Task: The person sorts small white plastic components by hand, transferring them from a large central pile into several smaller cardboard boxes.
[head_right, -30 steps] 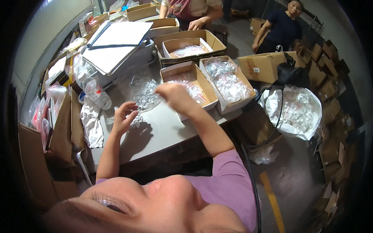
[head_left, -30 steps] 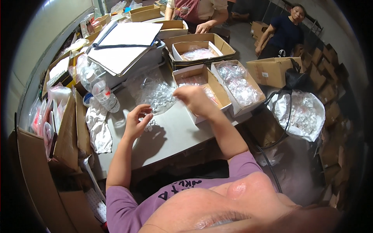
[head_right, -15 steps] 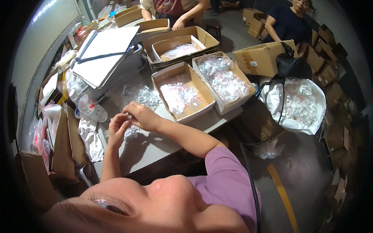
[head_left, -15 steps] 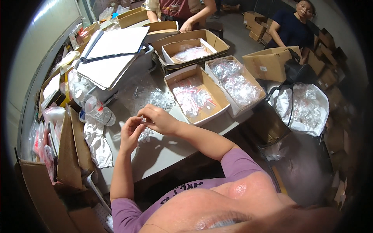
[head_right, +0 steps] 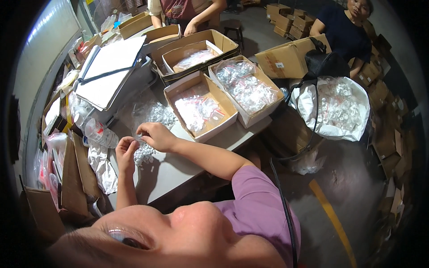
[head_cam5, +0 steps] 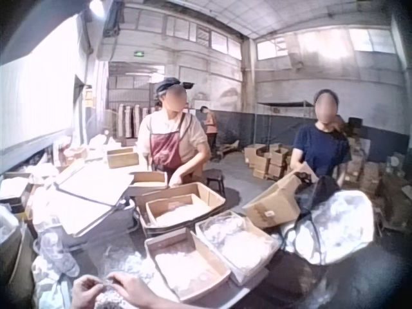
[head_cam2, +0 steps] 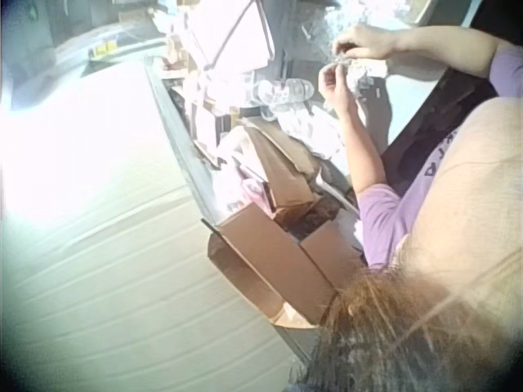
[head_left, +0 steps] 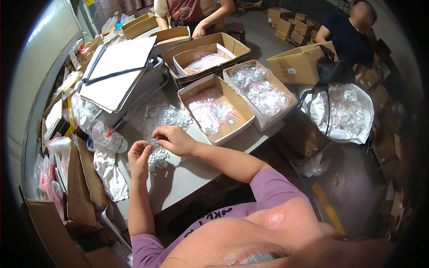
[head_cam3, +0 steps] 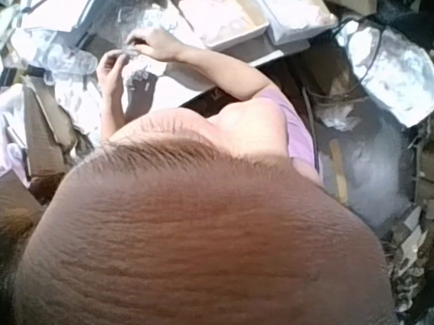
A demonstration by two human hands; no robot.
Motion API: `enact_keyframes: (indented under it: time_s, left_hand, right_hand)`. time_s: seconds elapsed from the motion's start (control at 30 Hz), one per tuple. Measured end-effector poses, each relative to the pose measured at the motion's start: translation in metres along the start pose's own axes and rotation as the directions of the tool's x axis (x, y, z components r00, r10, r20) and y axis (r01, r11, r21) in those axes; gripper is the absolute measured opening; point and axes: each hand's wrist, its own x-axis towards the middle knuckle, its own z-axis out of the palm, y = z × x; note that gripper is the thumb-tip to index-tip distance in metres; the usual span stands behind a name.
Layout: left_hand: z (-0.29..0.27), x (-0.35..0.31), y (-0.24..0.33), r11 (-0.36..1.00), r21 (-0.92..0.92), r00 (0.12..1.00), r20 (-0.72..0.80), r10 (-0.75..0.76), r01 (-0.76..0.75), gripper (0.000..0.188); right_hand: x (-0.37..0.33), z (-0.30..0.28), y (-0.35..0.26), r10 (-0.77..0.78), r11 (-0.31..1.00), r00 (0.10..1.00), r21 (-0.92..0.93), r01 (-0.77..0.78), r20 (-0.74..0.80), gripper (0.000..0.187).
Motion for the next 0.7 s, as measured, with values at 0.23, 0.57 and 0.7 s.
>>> enact_keyframes:
  time_s: [0.23, 0.57, 0.7]
  left_hand:
    - [-0.011, 0.004, -0.007, 0.986, -0.142, 0.968, -0.244, 0.054, -0.091, 0.01]
    - [-0.025, 0.006, -0.005, 0.99, 0.003, 0.94, -0.311, 0.138, -0.144, 0.014]
    - [-0.026, 0.005, -0.003, 0.983, -0.009, 0.947, -0.268, 0.176, -0.185, 0.016]
  right_hand:
    - [-0.007, -0.01, 0.001, 0.197, 0.928, 0.905, -0.369, -0.049, 0.377, 0.033]
    - [-0.025, 0.008, 0.004, 0.1, 0.802, 0.838, -0.542, 0.251, 0.536, 0.044]
    - [-0.022, 0.012, 0.01, 0.062, 0.805, 0.875, -0.543, 0.24, 0.48, 0.026]
